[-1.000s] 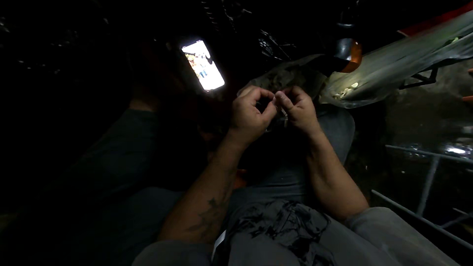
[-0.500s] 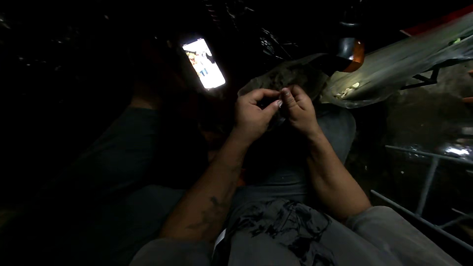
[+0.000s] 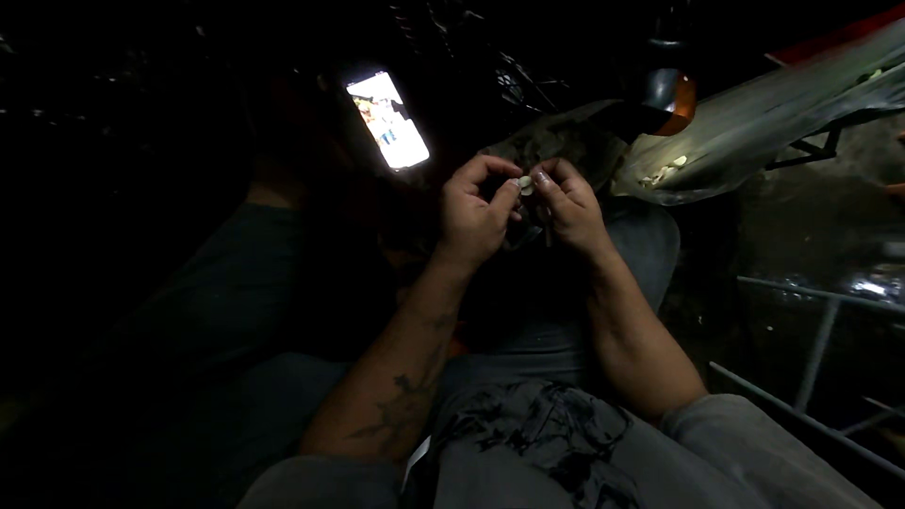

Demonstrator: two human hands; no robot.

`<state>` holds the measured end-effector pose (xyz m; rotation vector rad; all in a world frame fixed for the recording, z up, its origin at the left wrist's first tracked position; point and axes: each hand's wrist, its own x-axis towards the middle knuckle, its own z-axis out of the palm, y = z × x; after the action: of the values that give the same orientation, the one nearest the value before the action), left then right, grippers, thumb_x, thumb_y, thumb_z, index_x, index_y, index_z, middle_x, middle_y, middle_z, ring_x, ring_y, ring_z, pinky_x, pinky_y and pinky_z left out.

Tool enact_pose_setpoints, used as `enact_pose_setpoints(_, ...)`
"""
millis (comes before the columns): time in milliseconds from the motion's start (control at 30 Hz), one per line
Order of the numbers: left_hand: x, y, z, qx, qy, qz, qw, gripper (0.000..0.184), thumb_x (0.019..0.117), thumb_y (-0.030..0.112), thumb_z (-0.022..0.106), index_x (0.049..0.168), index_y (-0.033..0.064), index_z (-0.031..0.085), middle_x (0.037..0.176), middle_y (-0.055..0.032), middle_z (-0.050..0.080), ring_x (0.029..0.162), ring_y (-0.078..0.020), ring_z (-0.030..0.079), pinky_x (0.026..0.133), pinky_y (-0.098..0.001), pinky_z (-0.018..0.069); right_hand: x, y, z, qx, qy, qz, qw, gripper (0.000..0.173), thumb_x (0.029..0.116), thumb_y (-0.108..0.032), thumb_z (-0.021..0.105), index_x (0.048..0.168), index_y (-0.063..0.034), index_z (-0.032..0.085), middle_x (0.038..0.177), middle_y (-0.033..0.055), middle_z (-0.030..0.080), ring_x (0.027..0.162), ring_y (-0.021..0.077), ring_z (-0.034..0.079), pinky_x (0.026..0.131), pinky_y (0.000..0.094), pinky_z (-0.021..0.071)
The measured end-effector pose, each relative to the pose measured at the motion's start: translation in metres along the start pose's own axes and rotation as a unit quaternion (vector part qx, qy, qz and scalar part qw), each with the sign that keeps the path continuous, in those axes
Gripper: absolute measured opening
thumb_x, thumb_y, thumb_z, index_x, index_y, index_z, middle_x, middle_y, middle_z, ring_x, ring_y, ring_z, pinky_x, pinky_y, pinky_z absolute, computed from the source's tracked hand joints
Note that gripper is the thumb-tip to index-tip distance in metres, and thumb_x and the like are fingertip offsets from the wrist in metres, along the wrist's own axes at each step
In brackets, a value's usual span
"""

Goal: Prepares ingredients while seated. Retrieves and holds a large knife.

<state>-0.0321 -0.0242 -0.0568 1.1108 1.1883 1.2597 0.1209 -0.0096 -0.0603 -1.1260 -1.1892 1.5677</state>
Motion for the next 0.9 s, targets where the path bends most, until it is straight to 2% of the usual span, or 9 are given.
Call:
enact_pose_setpoints(133,0.0,0.002,0.004,-0.02,0.007,-0.013,1.0,0.01,0.0978,-0.001,0.06,0.107,-0.0018,0.065,0.094,-0.0059,0.069,0.071,-0.0115,0.069,0.059,-0.0266,0.0614,0.001,0.004,-0.001,-0.021,-0.002,-0.026,0.999,0.016,0.109,-0.012,0.044,0.107,-0.0033,0.057,0.082,-0.0004,0.063,0.067,0.005,0.06,0.061,0.0215,0.0541)
enact_pose_setpoints(233,0.001,0.005,0.005,-0.026,0.012,-0.034,0.999,0.01,0.0992,-0.001,0.059,0.107,-0.0017,0.066,0.09,-0.0058,0.07,0.068,-0.0117,0.069,0.058,-0.0265,0.0615,0.001,0.006,0.0,-0.035,0.005,-0.05,0.998,0.015,0.109,-0.011,0.045,0.105,-0.0035,0.057,0.081,-0.0008,0.061,0.065,0.004,0.058,0.059,0.0199,0.0521)
enact_pose_setpoints(400,0.004,0.01,0.006,-0.087,0.019,-0.134,0.987,0.012,0.1009,0.0,0.057,0.106,-0.0015,0.068,0.084,-0.0058,0.069,0.064,-0.0108,0.066,0.055,-0.0245,0.0584,-0.002,0.005,0.003,-0.031,0.005,-0.079,0.996,0.014,0.1086,-0.01,0.045,0.106,-0.0029,0.056,0.083,0.0003,0.061,0.068,0.0054,0.06,0.063,0.0225,0.0546)
enact_pose_setpoints(500,0.001,0.01,0.002,-0.07,-0.003,-0.107,0.992,0.012,0.1005,0.001,0.06,0.108,-0.0028,0.069,0.087,-0.0063,0.071,0.068,-0.0119,0.069,0.06,-0.0269,0.0614,-0.003,0.005,0.004,-0.036,0.006,-0.078,0.996,0.014,0.1091,-0.011,0.043,0.106,-0.0032,0.055,0.082,0.0001,0.061,0.066,0.0053,0.059,0.06,0.0226,0.0539)
enact_pose_setpoints(600,0.002,0.009,-0.004,-0.042,-0.039,-0.074,0.996,0.014,0.0964,0.002,0.069,0.109,-0.0027,0.071,0.091,-0.0065,0.073,0.071,-0.0129,0.071,0.063,-0.0279,0.063,-0.003,0.006,0.001,-0.045,0.001,-0.072,0.996,0.015,0.109,-0.011,0.043,0.107,-0.0023,0.055,0.081,0.0003,0.06,0.066,0.0057,0.058,0.061,0.0231,0.0534)
enact_pose_setpoints(700,0.004,0.013,-0.008,-0.084,-0.052,-0.145,0.985,0.01,0.097,0.003,0.067,0.106,-0.0012,0.07,0.089,-0.0048,0.071,0.069,-0.0111,0.068,0.063,-0.0262,0.0609,-0.004,0.005,0.0,-0.053,-0.014,-0.074,0.996,0.015,0.1084,-0.011,0.044,0.107,-0.0019,0.055,0.083,0.0003,0.061,0.068,0.0054,0.06,0.063,0.0235,0.0545)
enact_pose_setpoints(767,0.004,0.015,-0.009,-0.121,-0.057,-0.18,0.975,0.009,0.0989,0.002,0.064,0.106,-0.0011,0.069,0.087,-0.0045,0.07,0.067,-0.0097,0.066,0.061,-0.024,0.0592,-0.004,0.006,0.0,-0.057,-0.02,-0.086,0.994,0.014,0.1078,-0.011,0.046,0.106,-0.0019,0.055,0.082,0.0007,0.06,0.067,0.0053,0.057,0.061,0.023,0.0524)
enact_pose_setpoints(900,0.002,0.013,-0.008,-0.144,-0.063,-0.19,0.969,0.009,0.101,0.003,0.061,0.106,-0.0007,0.068,0.087,-0.0045,0.069,0.067,-0.0088,0.064,0.06,-0.0229,0.0578,-0.006,0.006,-0.001,-0.085,-0.019,-0.094,0.992,0.012,0.1069,-0.01,0.048,0.104,-0.0015,0.056,0.08,0.0013,0.059,0.064,0.0049,0.056,0.059,0.022,0.0522)
